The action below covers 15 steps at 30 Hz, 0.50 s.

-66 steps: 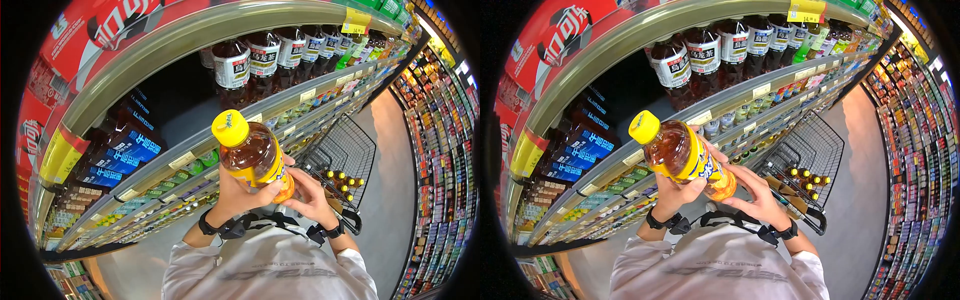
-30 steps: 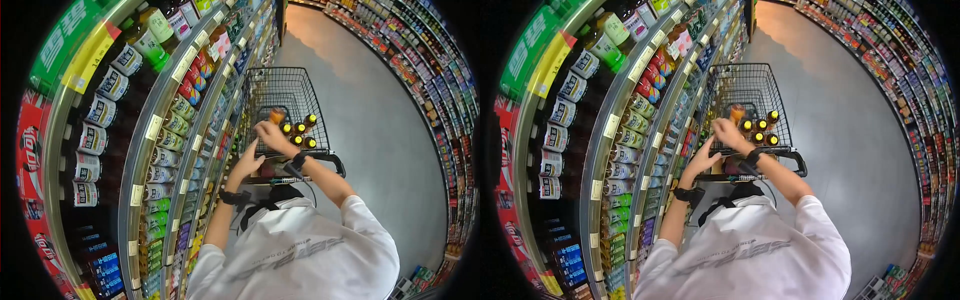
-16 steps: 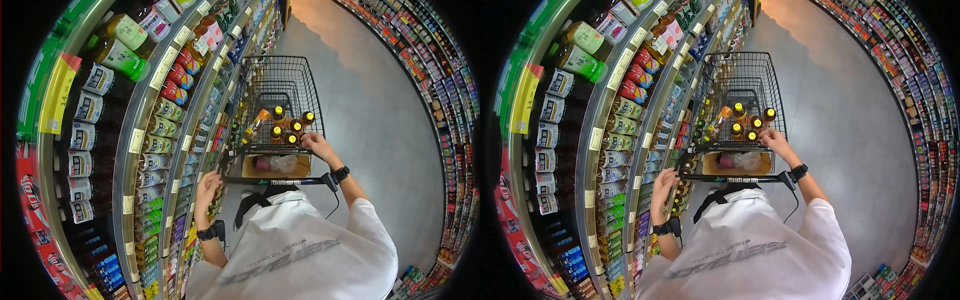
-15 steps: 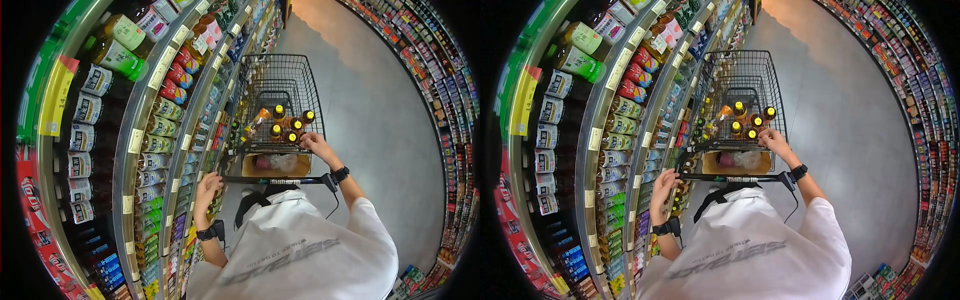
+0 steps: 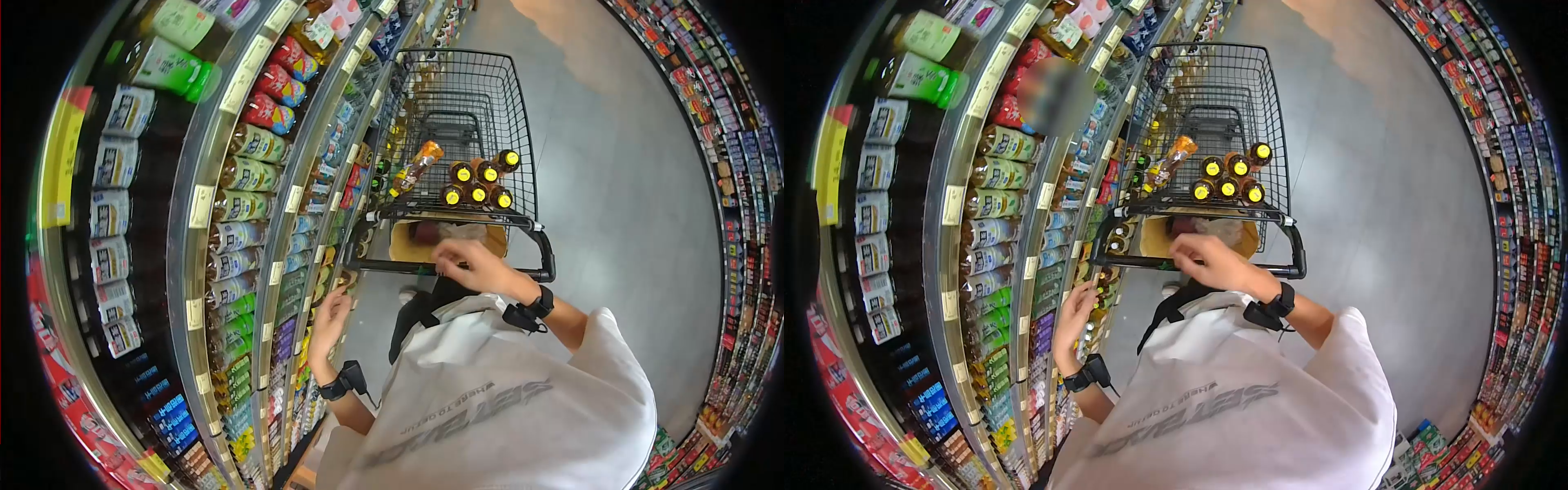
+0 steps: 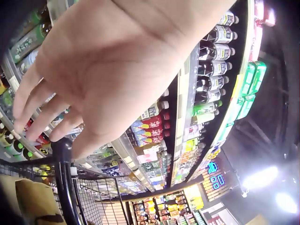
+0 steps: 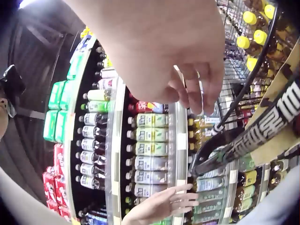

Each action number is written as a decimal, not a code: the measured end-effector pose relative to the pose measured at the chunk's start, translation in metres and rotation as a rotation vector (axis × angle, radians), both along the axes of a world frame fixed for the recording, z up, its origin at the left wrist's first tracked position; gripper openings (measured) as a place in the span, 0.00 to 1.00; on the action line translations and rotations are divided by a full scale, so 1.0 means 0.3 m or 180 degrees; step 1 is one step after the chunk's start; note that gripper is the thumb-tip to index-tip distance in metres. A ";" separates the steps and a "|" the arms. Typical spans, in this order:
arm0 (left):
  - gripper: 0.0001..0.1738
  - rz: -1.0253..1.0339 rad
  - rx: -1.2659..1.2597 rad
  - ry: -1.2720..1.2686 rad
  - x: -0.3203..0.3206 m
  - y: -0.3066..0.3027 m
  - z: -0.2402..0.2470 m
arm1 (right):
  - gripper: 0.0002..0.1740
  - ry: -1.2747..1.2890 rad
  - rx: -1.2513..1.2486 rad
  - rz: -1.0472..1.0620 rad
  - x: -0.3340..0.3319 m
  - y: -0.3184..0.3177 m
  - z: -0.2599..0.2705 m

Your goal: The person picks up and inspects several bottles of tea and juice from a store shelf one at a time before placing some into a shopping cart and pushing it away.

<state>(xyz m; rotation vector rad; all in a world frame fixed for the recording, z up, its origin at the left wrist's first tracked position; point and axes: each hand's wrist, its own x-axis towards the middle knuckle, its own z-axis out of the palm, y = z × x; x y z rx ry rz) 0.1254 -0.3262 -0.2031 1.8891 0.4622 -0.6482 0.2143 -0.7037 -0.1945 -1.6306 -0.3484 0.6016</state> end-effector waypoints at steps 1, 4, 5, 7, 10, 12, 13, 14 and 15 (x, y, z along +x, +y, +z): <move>0.26 0.0073 0.0047 -0.0047 -0.021 0.018 0.017 | 0.13 -0.0023 -0.0136 0.0365 -0.012 0.013 0.043; 0.25 0.0263 0.0054 -0.0286 -0.110 0.068 0.046 | 0.17 -0.0163 -0.0276 0.0926 -0.095 0.076 -0.012; 0.25 0.0320 0.0064 -0.0317 -0.142 0.077 0.073 | 0.24 -0.0125 -0.0541 0.1220 -0.114 0.093 -0.046; 0.25 0.0355 0.0019 -0.0446 -0.210 0.118 0.094 | 0.29 -0.0688 -0.0842 0.1337 -0.147 0.140 -0.112; 0.25 0.0370 0.0013 -0.0494 -0.342 0.194 0.090 | 0.40 -0.1460 -0.1195 0.1390 -0.205 0.192 -0.315; 0.26 0.0422 0.0160 -0.0500 -0.427 0.237 0.091 | 0.41 -0.1872 -0.1667 0.1332 -0.246 0.230 -0.384; 0.26 0.0430 0.0265 -0.0462 -0.462 0.251 0.112 | 0.42 -0.1884 -0.1709 0.1237 -0.261 0.245 -0.455; 0.26 0.0448 0.0357 -0.0414 -0.504 0.261 0.118 | 0.42 -0.1878 -0.1793 0.1097 -0.270 0.256 -0.502; 0.27 0.0524 0.0164 -0.0476 -0.545 0.282 0.101 | 0.42 -0.1884 -0.1889 0.0968 -0.261 0.259 -0.537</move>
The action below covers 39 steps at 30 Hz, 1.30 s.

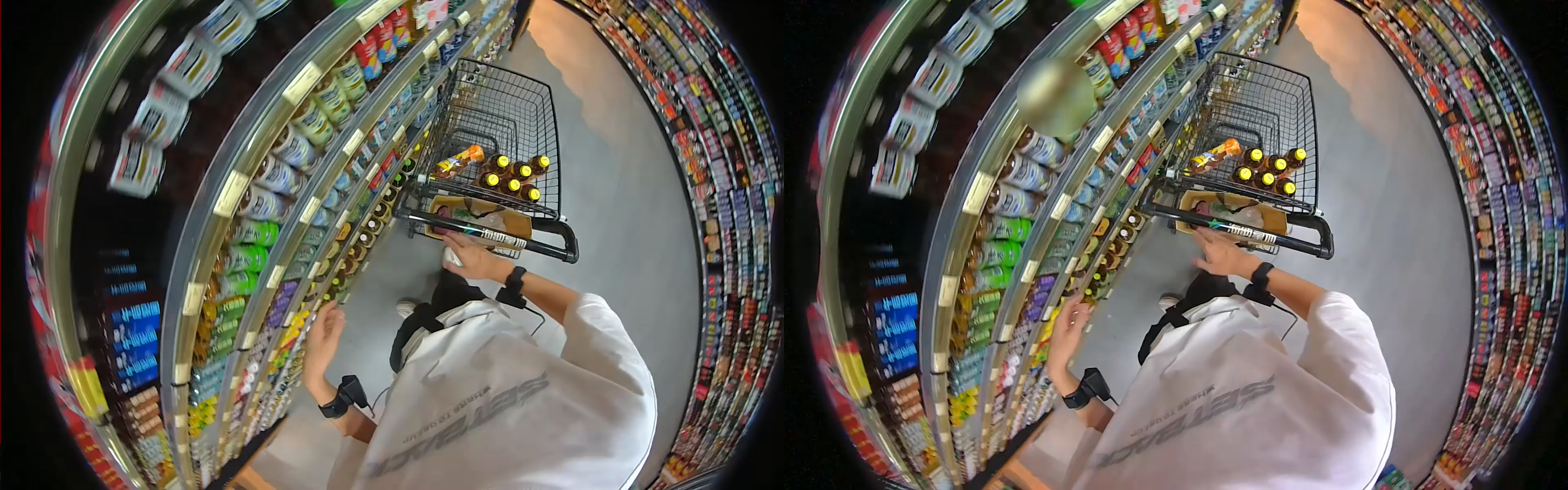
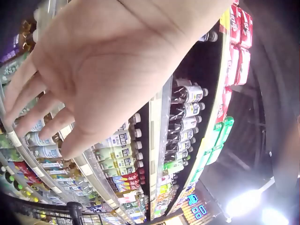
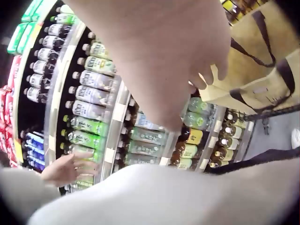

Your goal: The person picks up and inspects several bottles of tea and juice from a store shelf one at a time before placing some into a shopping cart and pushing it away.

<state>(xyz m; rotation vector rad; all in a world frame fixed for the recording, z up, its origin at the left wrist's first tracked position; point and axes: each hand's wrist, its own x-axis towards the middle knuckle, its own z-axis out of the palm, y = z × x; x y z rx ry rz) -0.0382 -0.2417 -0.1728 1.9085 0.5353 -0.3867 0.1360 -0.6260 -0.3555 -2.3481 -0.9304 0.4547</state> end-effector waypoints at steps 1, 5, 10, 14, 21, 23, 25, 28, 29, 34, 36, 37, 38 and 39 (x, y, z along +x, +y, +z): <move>0.27 0.0027 -0.0017 0.0007 -0.032 0.015 -0.013 | 0.42 -0.0059 -0.0057 -0.0137 0.011 -0.003 -0.041; 0.27 0.0150 -0.0119 0.0039 -0.165 0.062 -0.069 | 0.42 0.1459 -0.0872 -0.0837 0.055 -0.009 -0.100; 0.27 0.0278 -0.0048 0.0180 -0.271 0.077 -0.050 | 0.40 0.2312 -0.1178 -0.1181 0.017 0.003 -0.226; 0.26 0.0295 -0.0033 0.0150 -0.381 0.101 -0.135 | 0.25 0.0651 -0.0922 0.0162 0.078 -0.074 -0.633; 0.27 0.0811 0.0222 0.0485 -0.424 0.028 -0.112 | 0.20 -0.0301 -0.1016 -0.0715 0.197 -0.034 -1.066; 0.28 0.0995 0.0073 0.0717 -0.427 -0.001 -0.101 | 0.19 -0.0619 -0.0996 -0.0656 0.255 -0.044 -1.295; 0.28 0.1053 0.0160 0.0910 -0.452 -0.025 -0.109 | 0.20 -0.0056 -0.1401 -0.0574 0.278 0.023 -1.187; 0.29 0.1208 0.0184 0.1112 -0.472 -0.063 -0.136 | 0.21 0.0173 -0.1725 -0.0419 0.329 0.100 -1.186; 0.29 0.1266 0.0177 0.1177 -0.482 -0.072 -0.143 | 0.21 0.0211 -0.1810 -0.0376 0.342 0.124 -1.196; 0.26 0.1352 0.0277 0.1465 -0.480 -0.088 -0.145 | 0.23 0.0343 -0.2070 -0.0215 0.362 0.197 -1.244; 0.26 0.1367 0.0171 0.1587 -0.459 -0.086 -0.144 | 0.24 0.0366 -0.2105 -0.0174 0.371 0.199 -1.248; 0.26 0.1332 0.0188 0.1545 -0.449 -0.082 -0.149 | 0.24 0.0378 -0.2098 -0.0143 0.372 0.189 -1.241; 0.26 0.1292 0.0200 0.1497 -0.441 -0.075 -0.155 | 0.25 0.0385 -0.2080 -0.0114 0.376 0.182 -1.229; 0.26 0.1244 0.0210 0.1436 -0.430 -0.068 -0.156 | 0.25 0.0383 -0.2019 -0.0066 0.373 0.176 -1.211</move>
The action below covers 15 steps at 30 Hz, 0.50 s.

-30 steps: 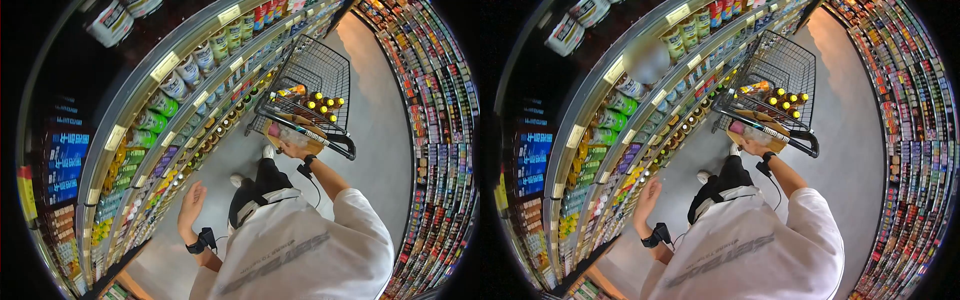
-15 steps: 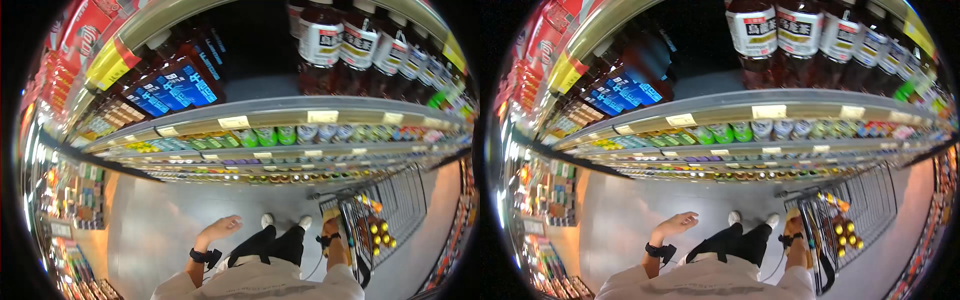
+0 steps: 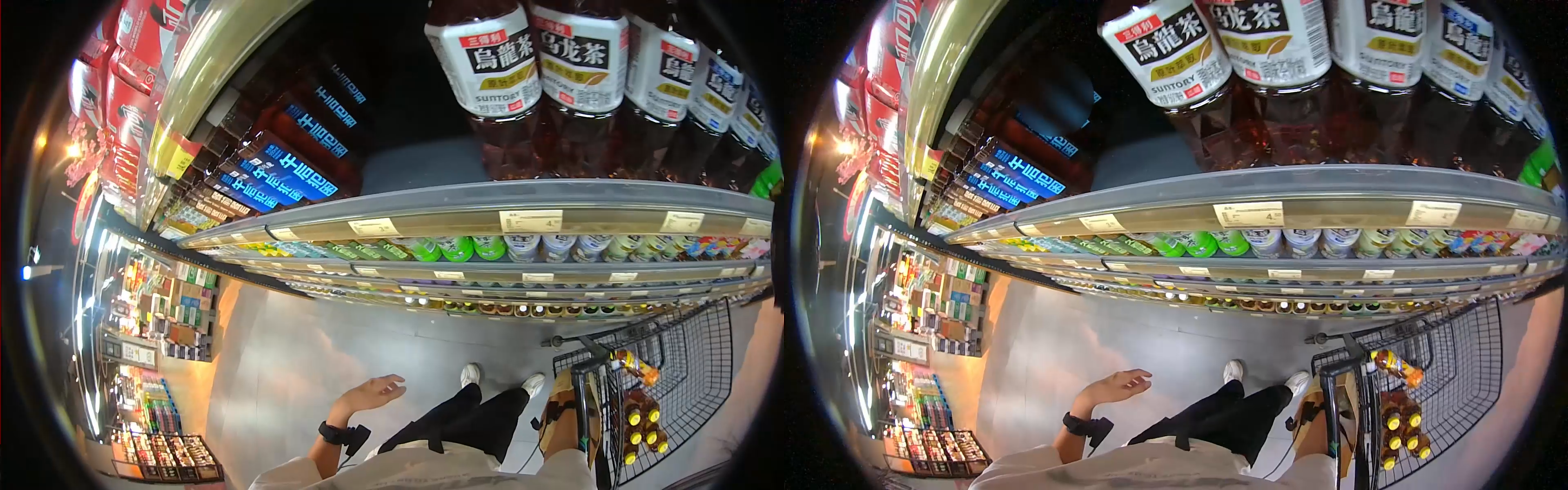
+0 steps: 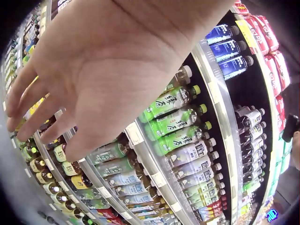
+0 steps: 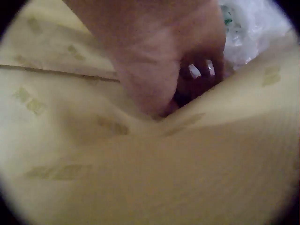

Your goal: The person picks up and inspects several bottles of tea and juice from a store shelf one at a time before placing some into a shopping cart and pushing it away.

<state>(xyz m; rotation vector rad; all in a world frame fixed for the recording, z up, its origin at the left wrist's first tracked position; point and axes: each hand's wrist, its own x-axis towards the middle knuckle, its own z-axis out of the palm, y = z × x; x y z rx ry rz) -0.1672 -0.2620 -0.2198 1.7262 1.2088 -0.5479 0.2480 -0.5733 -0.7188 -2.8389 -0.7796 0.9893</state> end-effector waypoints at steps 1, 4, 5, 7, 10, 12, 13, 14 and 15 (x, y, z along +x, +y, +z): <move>0.26 -0.0060 0.0012 -0.0056 0.018 0.004 0.005 | 0.26 -0.0002 0.0029 0.0013 0.006 -0.015 0.020; 0.27 -0.0316 0.0085 -0.0347 0.106 0.048 0.030 | 0.27 -0.0037 0.0358 0.0100 -0.005 -0.059 0.085; 0.29 -0.0430 0.0109 -0.0478 0.141 0.058 0.047 | 0.28 -0.0055 0.0572 0.0144 -0.024 -0.081 0.095; 0.30 -0.0672 0.0085 -0.0837 0.187 0.089 0.034 | 0.29 -0.0117 0.1145 0.0165 -0.063 -0.104 0.140; 0.29 -0.1161 0.0143 -0.1478 0.214 0.140 -0.089 | 0.22 0.0264 0.1851 -0.0959 -0.196 -0.091 0.705; 0.27 -0.1218 0.0068 -0.1807 0.323 0.123 -0.011 | 0.17 0.0026 0.2311 -0.0796 -0.296 -0.161 0.930; 0.27 -0.1057 -0.0204 -0.1838 0.390 0.101 0.098 | 0.17 -0.0310 0.2031 -0.0121 -0.263 -0.083 0.921; 0.26 -0.1258 -0.0152 -0.1913 0.429 0.100 0.124 | 0.16 -0.0314 0.2529 -0.0249 -0.316 -0.070 1.070; 0.25 -0.1447 -0.0107 -0.1985 0.448 0.097 0.134 | 0.14 -0.0335 0.2630 -0.0144 -0.350 -0.059 1.200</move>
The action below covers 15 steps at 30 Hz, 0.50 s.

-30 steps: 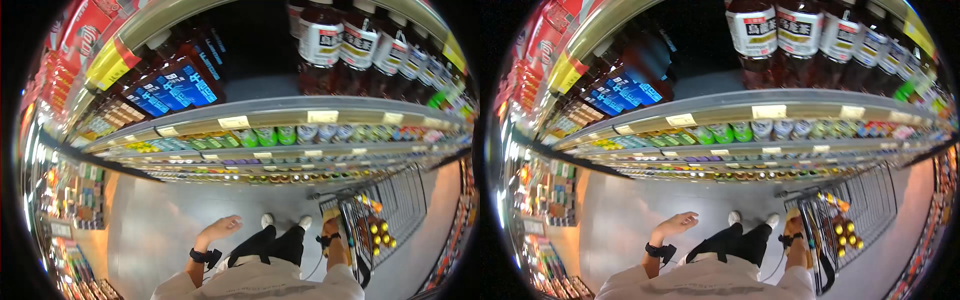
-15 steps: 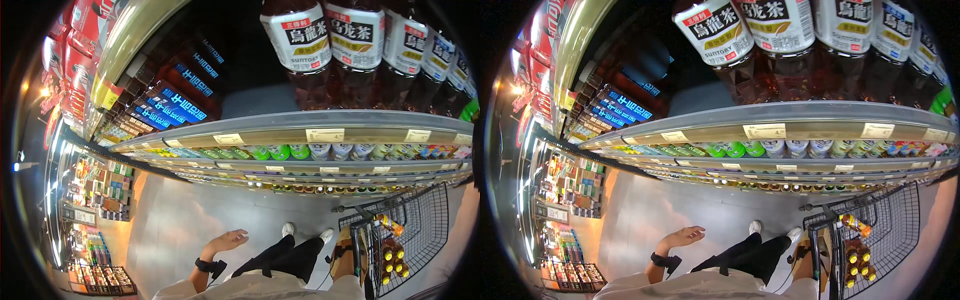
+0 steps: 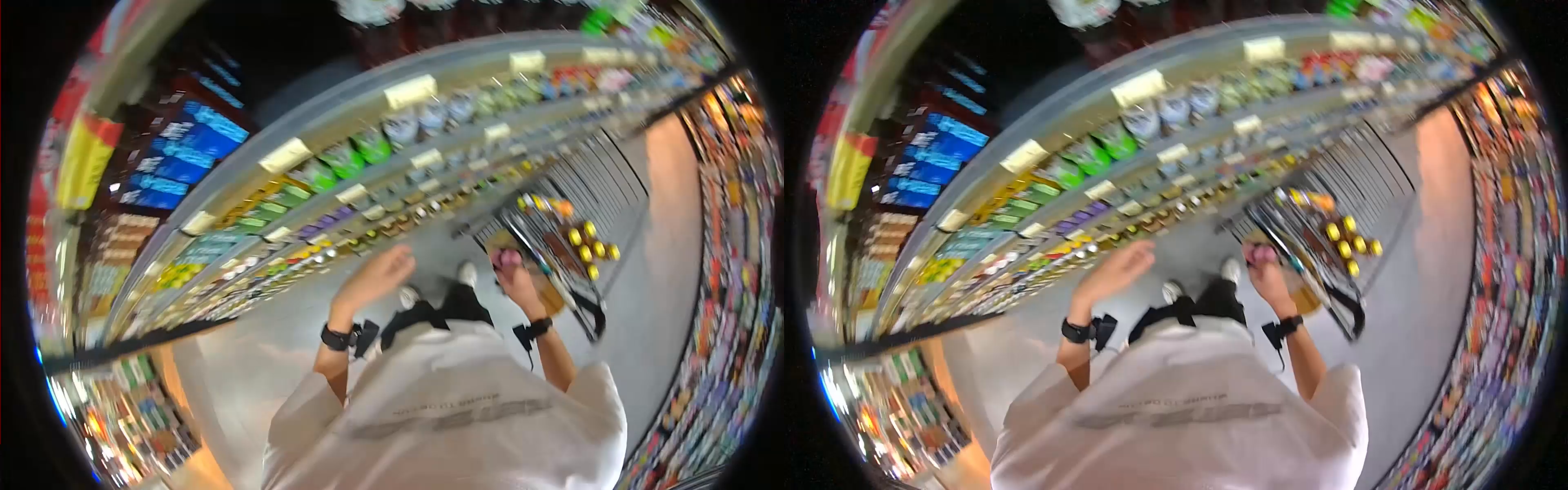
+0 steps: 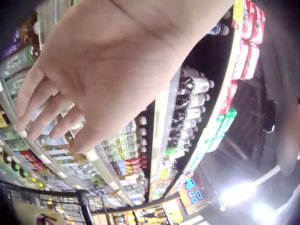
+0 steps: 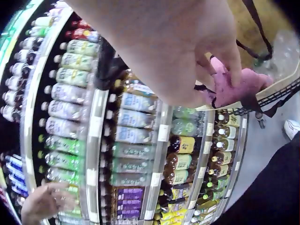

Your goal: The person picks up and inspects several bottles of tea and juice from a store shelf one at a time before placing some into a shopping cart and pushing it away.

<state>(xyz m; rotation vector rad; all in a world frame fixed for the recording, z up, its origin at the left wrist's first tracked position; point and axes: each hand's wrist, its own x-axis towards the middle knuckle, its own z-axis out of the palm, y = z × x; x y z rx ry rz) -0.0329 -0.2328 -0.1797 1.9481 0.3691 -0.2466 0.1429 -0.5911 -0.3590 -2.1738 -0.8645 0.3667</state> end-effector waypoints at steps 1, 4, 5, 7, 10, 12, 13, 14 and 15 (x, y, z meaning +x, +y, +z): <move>0.25 -0.0115 0.0039 -0.0232 0.017 0.002 -0.001 | 0.13 0.0064 -0.0205 -0.0211 -0.036 -0.024 0.016; 0.24 -0.0296 -0.0276 -0.0412 0.058 -0.040 0.051 | 0.14 0.0903 -0.0108 -0.0511 -0.118 0.039 0.404; 0.23 -0.0309 -0.0414 -0.0380 0.066 -0.044 0.064 | 0.12 0.1305 -0.0037 -0.0655 -0.144 0.059 0.496; 0.29 -0.0654 -0.0651 -0.0460 0.073 -0.056 0.051 | 0.12 0.1131 0.0236 -0.0566 -0.193 0.074 0.594; 0.39 -0.0951 -0.0768 -0.0578 0.063 -0.118 0.108 | 0.17 0.1121 0.0892 -0.0491 -0.290 0.141 0.711; 0.43 -0.1079 -0.1074 -0.0776 0.053 -0.144 0.135 | 0.26 0.1375 0.1242 -0.0178 -0.335 0.173 0.742; 0.44 -0.1120 -0.1207 -0.0773 0.049 -0.147 0.145 | 0.26 0.1412 0.1139 -0.0156 -0.349 0.190 0.765; 0.45 -0.1244 -0.1071 -0.0601 0.045 -0.141 0.150 | 0.27 0.1454 0.1035 -0.0140 -0.368 0.213 0.803; 0.45 -0.1359 -0.0940 -0.0434 0.046 -0.134 0.152 | 0.27 0.1497 0.0922 -0.0120 -0.382 0.229 0.830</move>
